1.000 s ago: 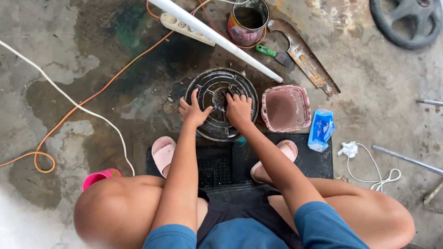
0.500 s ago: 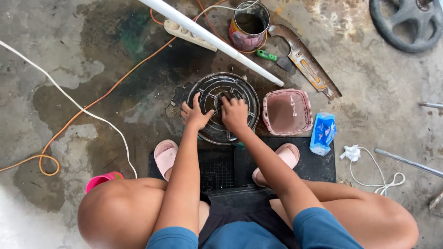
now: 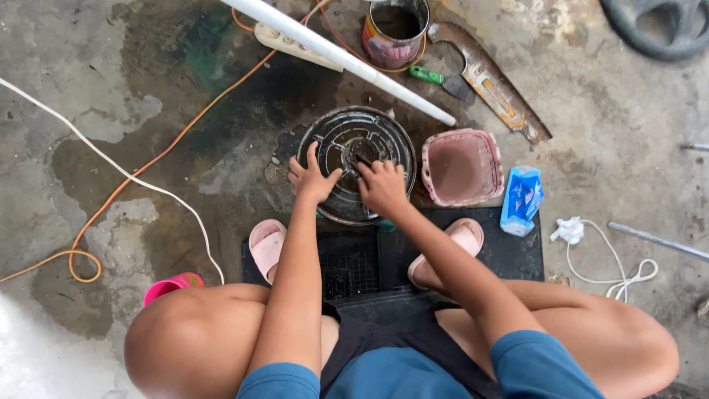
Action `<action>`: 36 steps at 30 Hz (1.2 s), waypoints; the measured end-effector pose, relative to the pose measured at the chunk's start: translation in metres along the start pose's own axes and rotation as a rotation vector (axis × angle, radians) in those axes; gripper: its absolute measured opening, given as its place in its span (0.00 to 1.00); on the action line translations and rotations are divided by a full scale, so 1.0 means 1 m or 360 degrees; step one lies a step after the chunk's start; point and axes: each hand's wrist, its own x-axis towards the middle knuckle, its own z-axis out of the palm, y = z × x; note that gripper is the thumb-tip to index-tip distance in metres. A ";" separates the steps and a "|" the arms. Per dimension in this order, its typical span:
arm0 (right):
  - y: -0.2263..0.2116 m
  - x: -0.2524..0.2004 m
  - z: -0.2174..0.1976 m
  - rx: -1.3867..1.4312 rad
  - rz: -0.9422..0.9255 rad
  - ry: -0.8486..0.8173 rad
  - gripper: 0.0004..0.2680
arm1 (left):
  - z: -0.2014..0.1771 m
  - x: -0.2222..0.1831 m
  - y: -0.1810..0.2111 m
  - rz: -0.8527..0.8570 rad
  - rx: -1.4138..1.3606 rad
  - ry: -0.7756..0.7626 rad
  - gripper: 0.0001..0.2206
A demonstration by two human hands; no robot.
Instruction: A person is sitting on the floor cleaning a motorcycle brake component by scrubbing it with their hands.
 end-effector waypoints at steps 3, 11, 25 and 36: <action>0.011 0.007 0.016 -0.0100 0.0117 0.0034 0.18 | 0.002 0.006 -0.005 0.0015 0.0031 0.0041 0.40; -0.002 0.010 -0.004 0.0113 -0.0123 0.0016 0.20 | 0.004 0.000 -0.001 -0.0002 0.0048 0.0050 0.39; 0.000 0.019 0.005 -0.0011 0.0066 0.0055 0.20 | 0.003 0.001 -0.002 0.0033 0.0030 0.0062 0.39; 0.009 0.029 0.000 0.0043 -0.0225 -0.0003 0.20 | 0.006 0.008 -0.006 0.0025 0.0008 0.0028 0.40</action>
